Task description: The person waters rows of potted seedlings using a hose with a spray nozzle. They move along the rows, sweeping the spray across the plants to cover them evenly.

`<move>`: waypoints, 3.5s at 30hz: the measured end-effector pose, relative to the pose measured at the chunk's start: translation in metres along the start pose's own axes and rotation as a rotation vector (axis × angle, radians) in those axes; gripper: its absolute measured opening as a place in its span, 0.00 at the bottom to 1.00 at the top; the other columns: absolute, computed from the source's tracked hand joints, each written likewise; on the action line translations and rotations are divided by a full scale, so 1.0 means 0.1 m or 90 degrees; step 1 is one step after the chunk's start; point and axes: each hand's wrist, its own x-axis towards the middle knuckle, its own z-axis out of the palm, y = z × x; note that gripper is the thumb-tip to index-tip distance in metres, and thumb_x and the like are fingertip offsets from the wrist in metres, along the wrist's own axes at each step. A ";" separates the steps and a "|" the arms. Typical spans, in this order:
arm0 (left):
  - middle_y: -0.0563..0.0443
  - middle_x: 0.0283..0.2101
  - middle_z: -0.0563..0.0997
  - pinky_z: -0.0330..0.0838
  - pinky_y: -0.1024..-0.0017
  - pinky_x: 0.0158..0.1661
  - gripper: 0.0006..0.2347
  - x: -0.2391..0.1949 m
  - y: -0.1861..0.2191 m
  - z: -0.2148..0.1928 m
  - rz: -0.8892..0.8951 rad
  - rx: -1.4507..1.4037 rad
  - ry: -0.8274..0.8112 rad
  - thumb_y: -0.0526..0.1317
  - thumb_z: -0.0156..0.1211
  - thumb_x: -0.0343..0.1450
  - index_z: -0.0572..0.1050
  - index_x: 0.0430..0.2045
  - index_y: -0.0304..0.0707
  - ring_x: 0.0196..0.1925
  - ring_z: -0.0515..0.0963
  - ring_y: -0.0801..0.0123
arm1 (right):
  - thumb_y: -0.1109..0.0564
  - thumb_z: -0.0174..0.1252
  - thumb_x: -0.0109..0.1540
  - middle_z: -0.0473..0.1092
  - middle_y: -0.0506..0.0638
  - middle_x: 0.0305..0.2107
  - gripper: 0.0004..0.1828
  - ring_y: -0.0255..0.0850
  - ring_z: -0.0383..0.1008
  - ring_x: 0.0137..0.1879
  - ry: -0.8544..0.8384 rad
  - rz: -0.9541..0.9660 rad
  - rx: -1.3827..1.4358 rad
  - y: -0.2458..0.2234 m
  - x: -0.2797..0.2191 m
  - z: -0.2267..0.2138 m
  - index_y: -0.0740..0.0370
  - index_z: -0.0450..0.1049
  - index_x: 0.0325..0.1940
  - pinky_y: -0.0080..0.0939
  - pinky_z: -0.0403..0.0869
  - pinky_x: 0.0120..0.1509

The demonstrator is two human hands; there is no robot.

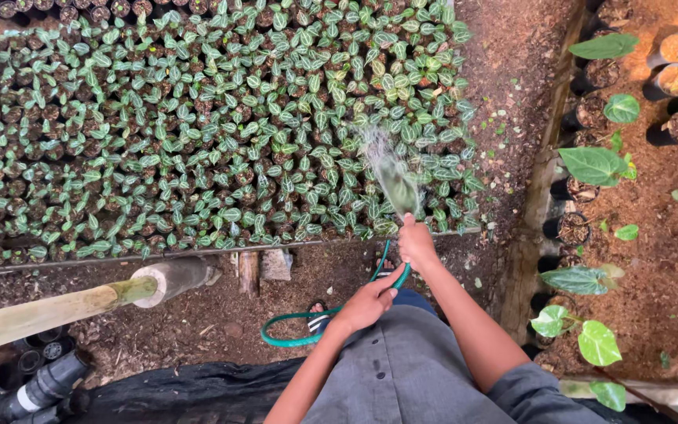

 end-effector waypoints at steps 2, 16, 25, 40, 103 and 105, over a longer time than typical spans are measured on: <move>0.57 0.29 0.68 0.70 0.73 0.39 0.27 0.04 0.05 0.03 0.011 0.005 0.007 0.36 0.48 0.77 0.57 0.73 0.66 0.31 0.69 0.74 | 0.35 0.43 0.70 0.54 0.45 0.10 0.32 0.37 0.49 0.10 -0.011 0.005 0.007 -0.02 0.05 -0.04 0.57 0.59 0.20 0.41 0.49 0.13; 0.55 0.25 0.69 0.70 0.72 0.39 0.26 0.29 0.31 0.09 -0.016 0.038 0.038 0.39 0.47 0.77 0.56 0.73 0.67 0.29 0.69 0.72 | 0.31 0.48 0.67 0.55 0.43 0.10 0.29 0.36 0.51 0.10 -0.055 0.031 0.055 -0.13 0.45 -0.26 0.56 0.63 0.25 0.39 0.48 0.13; 0.53 0.25 0.69 0.71 0.70 0.38 0.26 0.35 0.42 0.12 -0.022 0.062 0.065 0.37 0.48 0.76 0.58 0.72 0.68 0.28 0.69 0.70 | 0.34 0.47 0.68 0.55 0.43 0.11 0.28 0.35 0.51 0.11 -0.053 0.040 0.052 -0.32 0.43 -0.26 0.56 0.63 0.25 0.38 0.49 0.14; 0.49 0.25 0.68 0.71 0.68 0.38 0.26 0.45 0.63 0.12 -0.023 0.059 0.097 0.38 0.48 0.77 0.58 0.72 0.69 0.28 0.68 0.68 | 0.35 0.42 0.70 0.53 0.42 0.13 0.28 0.34 0.47 0.13 -0.042 0.034 -0.006 -0.74 0.30 -0.21 0.57 0.61 0.26 0.39 0.47 0.16; 0.39 0.36 0.80 0.72 0.67 0.42 0.25 0.45 0.57 -1.05 0.152 0.060 0.044 0.38 0.50 0.77 0.58 0.70 0.70 0.30 0.74 0.61 | 0.36 0.40 0.72 0.51 0.41 0.13 0.26 0.33 0.45 0.14 0.069 -0.061 0.017 -1.34 0.20 0.57 0.57 0.59 0.29 0.38 0.46 0.16; 0.37 0.33 0.79 0.72 0.65 0.39 0.25 0.41 0.60 -1.06 0.119 0.067 0.048 0.39 0.50 0.77 0.59 0.71 0.70 0.28 0.74 0.60 | 0.36 0.41 0.72 0.50 0.42 0.13 0.27 0.33 0.45 0.13 0.077 -0.072 0.004 -1.37 0.19 0.60 0.57 0.59 0.29 0.39 0.47 0.15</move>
